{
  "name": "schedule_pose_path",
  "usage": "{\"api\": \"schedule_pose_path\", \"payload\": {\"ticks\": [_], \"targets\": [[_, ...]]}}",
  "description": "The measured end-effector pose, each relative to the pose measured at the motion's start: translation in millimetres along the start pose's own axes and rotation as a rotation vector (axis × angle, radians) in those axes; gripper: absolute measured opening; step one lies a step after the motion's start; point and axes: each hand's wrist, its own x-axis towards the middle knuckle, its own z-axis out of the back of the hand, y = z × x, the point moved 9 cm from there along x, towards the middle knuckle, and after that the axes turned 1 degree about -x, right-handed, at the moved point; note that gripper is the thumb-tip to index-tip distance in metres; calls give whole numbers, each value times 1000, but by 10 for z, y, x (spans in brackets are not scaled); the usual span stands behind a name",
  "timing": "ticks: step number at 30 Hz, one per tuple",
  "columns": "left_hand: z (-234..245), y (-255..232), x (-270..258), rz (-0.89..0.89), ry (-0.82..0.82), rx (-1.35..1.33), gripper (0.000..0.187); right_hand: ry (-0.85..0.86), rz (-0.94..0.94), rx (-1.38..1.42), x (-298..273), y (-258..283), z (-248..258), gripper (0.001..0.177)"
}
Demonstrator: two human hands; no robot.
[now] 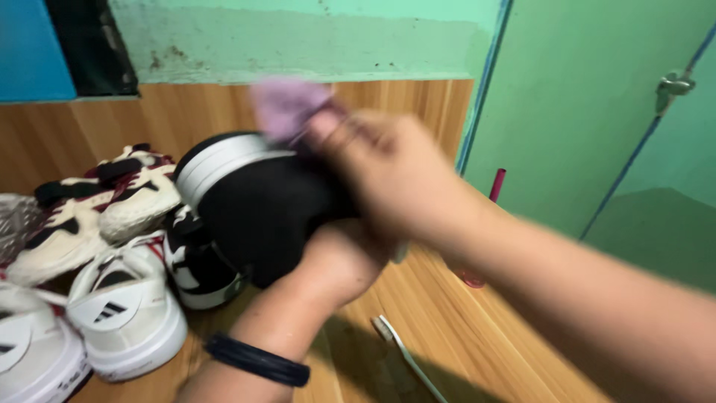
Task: The person wipes a black and white sneaker with a purple cloth, then uses a toothbrush to scrub the sole and side panels. The shoe is rotated to clean multiple surfaces while other shoes remain on the table.
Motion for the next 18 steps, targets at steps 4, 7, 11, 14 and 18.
{"api": "schedule_pose_path", "payload": {"ticks": [4,7,11,14,18], "targets": [[92,-57,-30,-104,-76,-124,23,92,435,8,-303,511,-120,26],[118,-139,-95,-70,-204,-253,20,-161,539,-321,-77,441,211,19],[9,-140,-159,250,-76,-320,27,-283,103,-98,412,-509,755,23],[35,-208,-227,352,-19,-461,31,-328,-214,-214,435,-1118,1083,26],[57,-91,-337,513,8,-379,42,-314,-142,-106,403,-814,1099,35]]}}
